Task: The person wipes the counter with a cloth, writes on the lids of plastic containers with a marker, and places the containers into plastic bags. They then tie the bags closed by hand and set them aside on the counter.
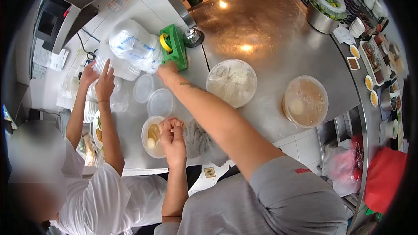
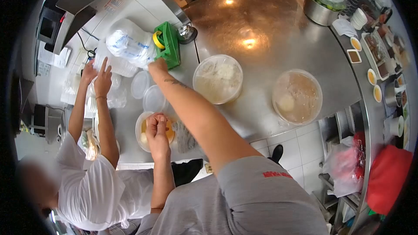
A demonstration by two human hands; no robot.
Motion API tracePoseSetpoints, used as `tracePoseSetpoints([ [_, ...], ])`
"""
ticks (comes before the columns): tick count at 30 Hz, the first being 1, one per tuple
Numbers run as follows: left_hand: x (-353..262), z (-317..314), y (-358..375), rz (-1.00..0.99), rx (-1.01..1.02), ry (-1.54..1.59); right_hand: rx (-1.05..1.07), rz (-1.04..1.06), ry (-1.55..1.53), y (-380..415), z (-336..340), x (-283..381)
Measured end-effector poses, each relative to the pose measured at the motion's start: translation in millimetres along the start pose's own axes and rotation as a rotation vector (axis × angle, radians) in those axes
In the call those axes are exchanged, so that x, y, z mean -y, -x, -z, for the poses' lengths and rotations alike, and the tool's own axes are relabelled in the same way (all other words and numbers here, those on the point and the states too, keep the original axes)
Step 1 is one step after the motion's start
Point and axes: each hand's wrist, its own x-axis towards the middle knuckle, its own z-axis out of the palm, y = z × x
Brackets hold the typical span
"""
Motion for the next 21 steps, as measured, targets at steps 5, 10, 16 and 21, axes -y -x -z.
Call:
tracePoseSetpoints([
  [5,-25,-19,43,0.260,0.175,0.444,0.473,0.273,-0.013,120,105,134],
  [10,-37,-88,92,0.224,0.475,0.448,0.264,0.524,0.126,190,280,192],
  [16,-58,-169,139,0.282,0.765,0.425,-0.003,0.489,0.273,237,444,200],
  [21,-54,-197,159,0.276,0.728,0.352,-0.008,0.450,0.306,238,484,190],
])
